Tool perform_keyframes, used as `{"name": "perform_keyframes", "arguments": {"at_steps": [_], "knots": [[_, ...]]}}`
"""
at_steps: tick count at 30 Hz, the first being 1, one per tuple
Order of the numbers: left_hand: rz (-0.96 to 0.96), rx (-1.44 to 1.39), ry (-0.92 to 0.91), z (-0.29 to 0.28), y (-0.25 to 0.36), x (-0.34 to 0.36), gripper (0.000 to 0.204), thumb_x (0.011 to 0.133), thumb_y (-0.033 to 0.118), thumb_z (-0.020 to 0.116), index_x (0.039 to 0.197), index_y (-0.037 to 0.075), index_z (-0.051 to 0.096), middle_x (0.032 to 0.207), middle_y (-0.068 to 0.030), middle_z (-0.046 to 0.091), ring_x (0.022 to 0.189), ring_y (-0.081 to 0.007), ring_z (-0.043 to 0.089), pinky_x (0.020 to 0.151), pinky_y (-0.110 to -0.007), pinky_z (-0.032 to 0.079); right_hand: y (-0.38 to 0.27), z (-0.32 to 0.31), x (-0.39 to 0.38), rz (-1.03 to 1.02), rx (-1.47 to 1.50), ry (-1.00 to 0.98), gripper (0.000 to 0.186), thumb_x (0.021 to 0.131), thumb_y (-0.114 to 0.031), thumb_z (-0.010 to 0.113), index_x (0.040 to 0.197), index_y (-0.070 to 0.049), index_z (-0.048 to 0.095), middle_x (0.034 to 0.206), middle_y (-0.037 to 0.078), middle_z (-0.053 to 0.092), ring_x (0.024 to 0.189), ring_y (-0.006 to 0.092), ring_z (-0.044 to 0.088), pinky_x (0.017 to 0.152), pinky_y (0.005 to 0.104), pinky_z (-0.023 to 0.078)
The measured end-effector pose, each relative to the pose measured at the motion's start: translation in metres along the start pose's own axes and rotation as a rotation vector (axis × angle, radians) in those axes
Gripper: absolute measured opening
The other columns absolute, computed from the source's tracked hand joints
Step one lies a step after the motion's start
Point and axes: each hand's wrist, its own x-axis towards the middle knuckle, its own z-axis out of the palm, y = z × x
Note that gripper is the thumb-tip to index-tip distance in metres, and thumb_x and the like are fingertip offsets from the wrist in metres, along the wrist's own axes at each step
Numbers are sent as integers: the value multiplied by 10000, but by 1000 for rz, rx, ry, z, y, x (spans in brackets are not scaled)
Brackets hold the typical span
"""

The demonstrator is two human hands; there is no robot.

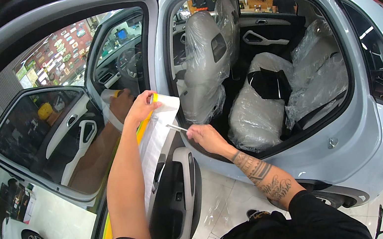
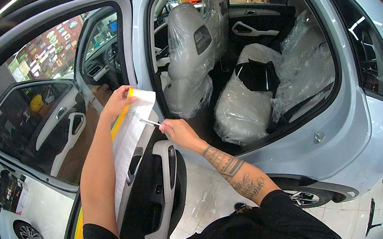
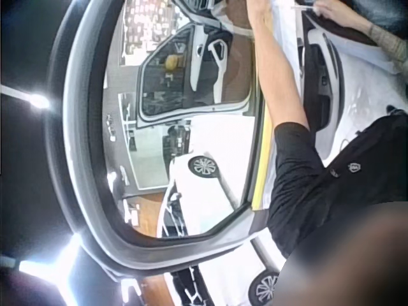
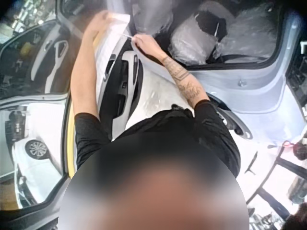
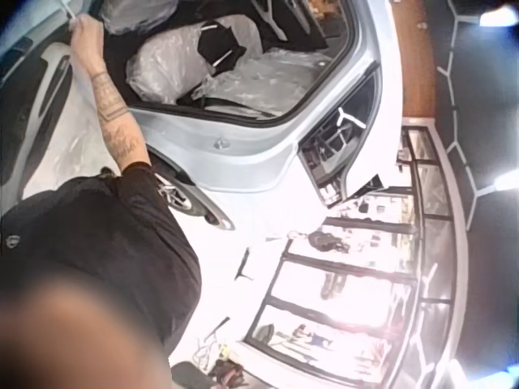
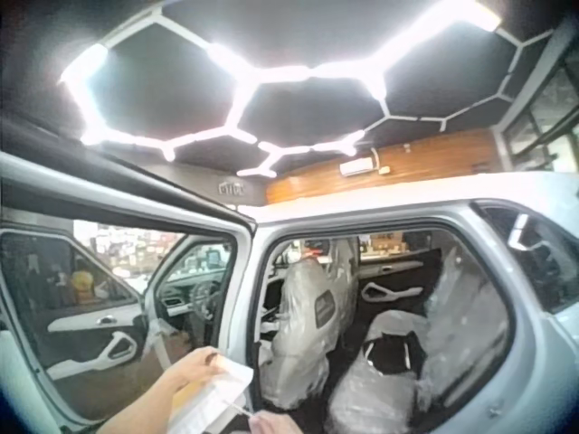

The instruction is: The person applies protective film to the interior door panel of a car. They use masking tape to mark the edges and a plastic squeegee to smooth the film, ensuring it adheres without bubbles. The person also uses a utility knife to trim the film along the door's contours.

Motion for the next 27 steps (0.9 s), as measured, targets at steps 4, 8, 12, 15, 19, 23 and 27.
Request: {"name": "perform_keyframes", "arguments": {"at_steps": [4, 8, 12, 15, 19, 23, 27], "knots": [[-25, -54, -27, 1, 0, 1, 431, 810, 146, 758, 1175, -10, 589, 883, -32, 564, 814, -136, 509, 765, -290, 434, 7, 10, 25, 144, 255, -34, 223, 961, -188, 521, 857, -9, 605, 652, 109, 573, 582, 198, 564, 561, 359, 439], [-70, -141, -68, 1, 3, 1, 418, 821, 138, 748, 1181, -9, 595, 897, -33, 584, 830, -134, 533, 781, -292, 440, 9, 19, 42, -153, -249, 167, 213, 945, -204, 542, 876, -18, 620, 728, 198, 615, 670, 395, 586, 607, 453, 460], [-147, -148, -98, -1, 7, 1, 402, 848, 116, 719, 1206, 10, 568, 1058, -53, 629, 969, -134, 574, 886, -290, 442, 3, 28, 48, -105, -296, 179, 183, 927, -195, 557, 892, -30, 628, 767, 237, 626, 751, 460, 598, 663, 520, 467], [-144, -130, -90, -1, 9, 1, 408, 838, 107, 726, 1202, 10, 571, 1071, -56, 629, 986, -139, 575, 895, -294, 442, -3, 34, 48, -153, -311, 204, 159, 914, -158, 553, 895, -15, 619, 753, 257, 624, 767, 459, 618, 684, 540, 474], [-138, -135, -85, 0, 8, 1, 420, 823, 94, 737, 1203, 13, 576, 1093, -62, 629, 1015, -153, 575, 929, -302, 436, -10, 39, 52, -194, -444, 187, 139, 894, -111, 539, 842, 5, 594, 712, 257, 621, 711, 449, 626, 642, 541, 487], [-102, -113, -55, 1, 4, 2, 417, 808, 105, 755, 1179, 12, 589, 1024, -51, 620, 960, -148, 563, 881, -299, 438, -13, 42, 58, -230, -604, 183, 74, 838, -70, 549, 813, -5, 575, 676, 227, 629, 654, 422, 645, 586, 526, 506], [-40, -120, -16, 3, -4, 4, 411, 773, 146, 796, 1120, 15, 620, 863, -21, 579, 814, -128, 520, 755, -290, 435, -13, 45, 62, -239, -665, 173, 58, 812, -55, 551, 816, -2, 574, 672, 218, 634, 648, 409, 652, 580, 518, 513]]}}
